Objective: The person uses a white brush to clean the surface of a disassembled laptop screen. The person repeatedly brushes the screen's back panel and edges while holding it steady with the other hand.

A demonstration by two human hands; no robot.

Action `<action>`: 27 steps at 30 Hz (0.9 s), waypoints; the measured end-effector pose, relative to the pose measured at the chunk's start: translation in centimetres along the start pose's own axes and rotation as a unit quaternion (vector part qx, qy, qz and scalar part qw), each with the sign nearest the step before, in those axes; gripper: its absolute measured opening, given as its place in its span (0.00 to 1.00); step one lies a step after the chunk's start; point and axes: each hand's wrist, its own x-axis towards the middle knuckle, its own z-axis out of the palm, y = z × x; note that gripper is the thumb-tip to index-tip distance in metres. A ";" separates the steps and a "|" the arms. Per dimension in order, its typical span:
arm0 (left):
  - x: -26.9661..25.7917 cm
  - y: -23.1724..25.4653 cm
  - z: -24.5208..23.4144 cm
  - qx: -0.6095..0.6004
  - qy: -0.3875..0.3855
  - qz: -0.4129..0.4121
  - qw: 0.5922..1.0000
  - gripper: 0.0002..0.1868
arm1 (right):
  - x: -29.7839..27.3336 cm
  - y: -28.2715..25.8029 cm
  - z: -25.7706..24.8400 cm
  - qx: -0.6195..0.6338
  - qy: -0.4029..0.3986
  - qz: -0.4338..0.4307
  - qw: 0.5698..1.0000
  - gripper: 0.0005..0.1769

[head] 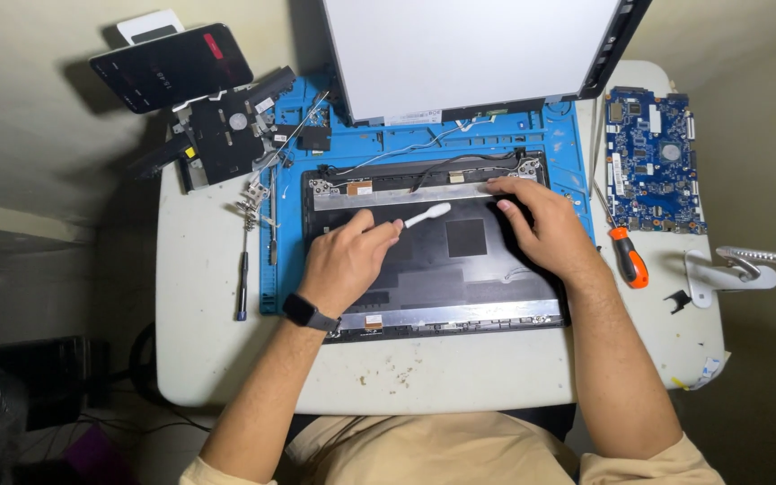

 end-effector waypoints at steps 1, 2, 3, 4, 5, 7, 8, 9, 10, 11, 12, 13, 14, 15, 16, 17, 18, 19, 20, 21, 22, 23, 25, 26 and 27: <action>-0.4 0.4 -0.5 -0.001 0.000 0.004 1.000 0.08 | 0.0 0.2 0.0 -0.002 0.003 0.002 1.000 0.12; -0.8 0.8 -1.0 -0.036 -0.036 0.005 0.999 0.08 | 0.0 0.4 0.0 -0.002 0.007 0.008 1.000 0.12; -1.3 1.1 -1.5 -0.070 -0.074 0.006 0.995 0.09 | 0.0 0.5 0.2 -0.001 0.012 0.014 1.000 0.12; -1.7 1.3 -1.8 -0.070 -0.074 0.009 0.995 0.09 | 0.1 0.2 0.0 -0.002 0.014 0.016 1.000 0.12; -2.1 1.6 -2.2 -0.086 -0.097 0.012 0.991 0.08 | 0.3 -0.3 -0.1 0.004 0.018 0.019 1.000 0.12; -2.5 1.5 -2.3 -0.101 -0.122 0.017 0.987 0.08 | 0.4 -0.6 -0.1 0.009 0.023 0.024 0.999 0.12; -2.5 1.2 -2.1 -0.073 -0.103 0.011 0.992 0.09 | 0.4 -0.6 0.0 0.012 0.031 0.027 0.999 0.11; -2.5 1.0 -1.8 -0.046 -0.085 0.005 0.995 0.09 | 0.4 -0.5 0.0 0.013 0.039 0.030 0.999 0.11; -1.9 0.2 -1.4 -0.047 -0.086 0.006 0.995 0.09 | 0.3 -0.3 0.1 0.012 0.039 0.031 0.999 0.11; -1.3 -0.7 -1.0 -0.021 -0.050 -0.006 0.998 0.09 | 0.2 -0.2 0.2 0.010 0.049 0.026 0.998 0.11; -0.6 -1.5 -0.6 0.005 -0.015 -0.018 1.000 0.08 | 0.2 0.0 0.3 0.008 0.059 0.021 0.998 0.11; -0.1 -1.5 0.0 0.005 -0.015 -0.016 1.000 0.08 | 0.1 0.7 0.4 0.007 0.061 0.021 0.998 0.11; 0.3 -1.5 0.4 0.028 0.001 -0.002 1.000 0.08 | 0.0 1.5 0.5 -0.002 0.088 0.026 0.996 0.11; 0.9 -1.4 1.0 0.051 0.018 0.013 0.998 0.07 | 0.0 2.2 0.6 -0.013 0.115 0.031 0.993 0.11; 0.9 -0.1 0.5 0.051 0.019 0.015 0.998 0.07 | -0.2 2.4 0.4 -0.014 0.117 0.031 0.993 0.11; 1.1 1.1 -0.1 0.007 -0.021 0.028 0.999 0.08 | -0.3 2.6 0.2 -0.037 0.136 0.044 0.989 0.09; 1.2 2.4 -0.6 -0.037 -0.061 0.041 0.997 0.09 | -0.3 2.8 0.0 -0.060 0.155 0.056 0.984 0.08; 1.3 2.4 -1.2 -0.036 -0.061 0.045 0.996 0.09 | -0.4 3.1 0.0 -0.061 0.158 0.057 0.984 0.08; 1.4 2.4 -1.9 -0.050 -0.079 0.040 0.995 0.08 | -0.5 3.4 0.1 -0.078 0.167 0.069 0.980 0.07; 1.5 2.4 -2.5 -0.063 -0.097 0.035 0.993 0.07 | -0.5 3.8 0.2 -0.095 0.174 0.082 0.977 0.07; 1.6 2.1 -2.6 -0.062 -0.097 0.037 0.993 0.07 | -0.5 3.7 0.1 -0.096 0.177 0.082 0.976 0.07; 1.5 1.7 -2.7 -0.054 -0.097 0.024 0.994 0.08 | -0.6 3.6 0.2 -0.102 0.178 0.085 0.975 0.09; 1.4 0.9 -2.6 -0.045 -0.096 0.012 0.994 0.08 | -0.6 3.8 0.3 -0.108 0.179 0.088 0.974 0.10; 1.4 0.5 -2.4 -0.050 -0.093 -0.009 0.994 0.08 | -0.6 4.2 0.4 -0.108 0.183 0.089 0.973 0.12; 1.3 0.0 -2.3 -0.054 -0.091 -0.030 0.994 0.08 | -0.7 4.4 0.6 -0.108 0.186 0.091 0.972 0.13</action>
